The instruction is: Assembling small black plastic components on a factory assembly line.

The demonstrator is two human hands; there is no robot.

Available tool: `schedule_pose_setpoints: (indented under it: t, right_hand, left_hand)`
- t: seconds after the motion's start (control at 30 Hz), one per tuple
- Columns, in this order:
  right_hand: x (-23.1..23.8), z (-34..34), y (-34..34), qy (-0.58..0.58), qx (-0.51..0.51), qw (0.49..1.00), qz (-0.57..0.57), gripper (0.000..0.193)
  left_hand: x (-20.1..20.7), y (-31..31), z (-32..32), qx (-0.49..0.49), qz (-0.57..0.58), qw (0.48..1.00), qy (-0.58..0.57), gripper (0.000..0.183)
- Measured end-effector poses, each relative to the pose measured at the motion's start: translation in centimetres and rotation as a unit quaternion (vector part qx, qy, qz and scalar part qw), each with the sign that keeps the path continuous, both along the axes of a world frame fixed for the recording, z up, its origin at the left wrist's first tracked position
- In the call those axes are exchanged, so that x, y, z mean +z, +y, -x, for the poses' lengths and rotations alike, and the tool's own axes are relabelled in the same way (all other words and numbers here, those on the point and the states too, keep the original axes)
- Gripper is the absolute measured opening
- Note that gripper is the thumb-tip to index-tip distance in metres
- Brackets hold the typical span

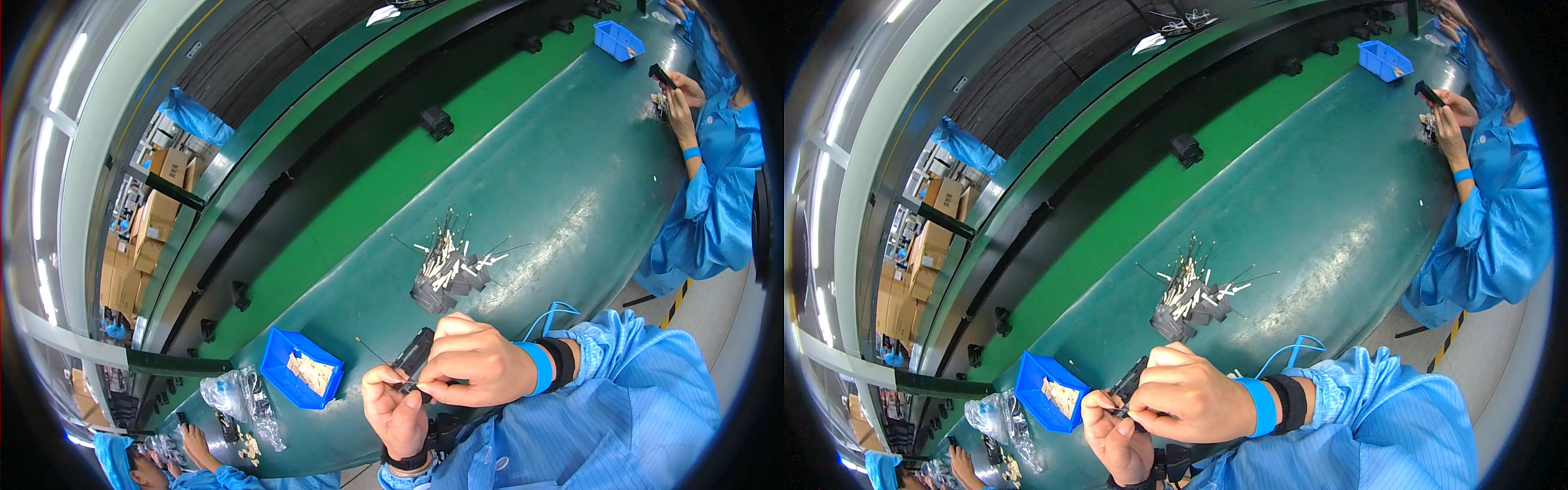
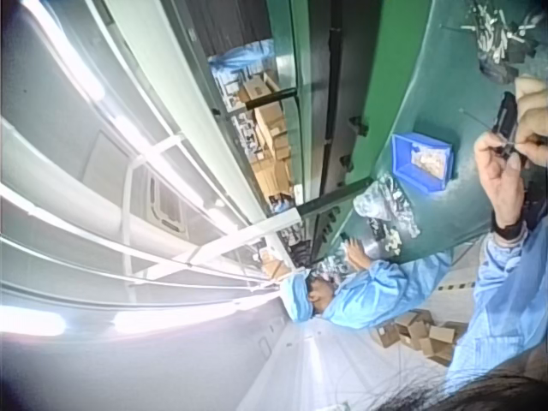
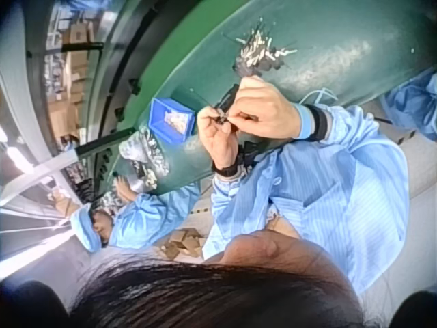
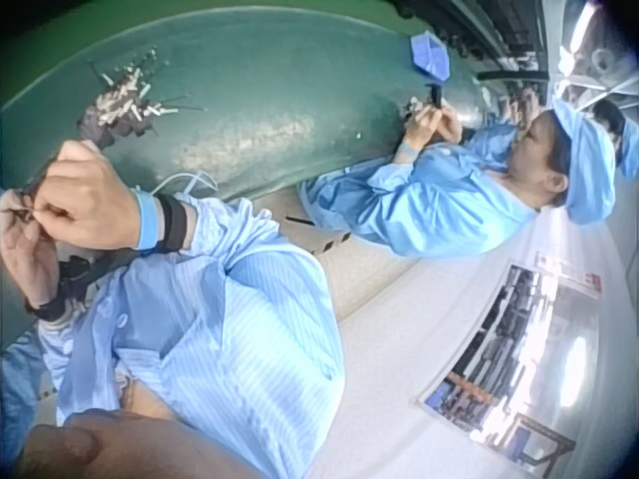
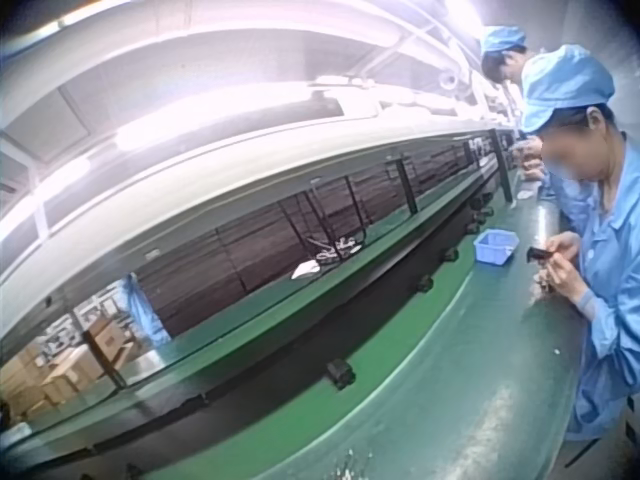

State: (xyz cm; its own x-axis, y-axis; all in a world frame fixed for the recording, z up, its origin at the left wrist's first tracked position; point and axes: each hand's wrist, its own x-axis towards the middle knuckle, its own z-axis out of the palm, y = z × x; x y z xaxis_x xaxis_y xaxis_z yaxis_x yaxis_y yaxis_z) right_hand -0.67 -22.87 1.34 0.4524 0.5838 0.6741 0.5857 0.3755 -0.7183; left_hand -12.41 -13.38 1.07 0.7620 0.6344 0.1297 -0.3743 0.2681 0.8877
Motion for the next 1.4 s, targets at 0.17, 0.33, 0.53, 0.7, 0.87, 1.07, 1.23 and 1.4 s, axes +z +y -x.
schedule_pose_setpoints:
  t: [0.17,0.33,0.53,0.7,0.87,1.07,1.23,1.4]
  right_hand:
    - [0.0,0.0,-0.1,-0.008,-0.001,1.000,0.009,0.010]
    - [0.7,-0.4,-0.7,-0.070,-0.044,0.996,0.028,0.015]
    - [0.5,-1.8,-1.1,0.008,-0.049,0.998,0.034,0.031]
    - [-0.8,-1.9,-1.0,0.169,0.097,0.971,0.141,0.038]
    - [-0.9,-1.7,-0.9,0.234,0.128,0.955,0.127,0.038]
    - [-1.1,-1.7,-0.9,0.228,0.140,0.956,0.123,0.034]
    - [-1.0,-1.8,-0.9,0.207,0.131,0.963,0.112,0.033]
    - [-0.9,-2.0,-0.9,0.173,0.127,0.971,0.108,0.032]
  left_hand:
    - [-0.6,0.3,0.4,-0.012,-0.026,1.000,0.013,0.036]
    - [-0.6,0.1,0.4,-0.024,-0.022,0.999,0.018,0.036]
    - [-0.2,0.3,0.4,-0.035,-0.006,0.999,-0.004,0.034]
    - [-1.2,0.5,0.7,-0.044,0.015,0.999,-0.004,0.032]
    - [-0.1,0.3,0.1,-0.035,0.006,0.999,0.002,0.031]
    - [0.0,0.6,0.2,-0.051,0.016,0.998,0.037,0.031]
    - [-0.5,1.0,0.4,-0.049,0.020,0.997,0.060,0.029]
    - [-0.5,1.3,0.4,-0.060,0.027,0.995,0.080,0.028]
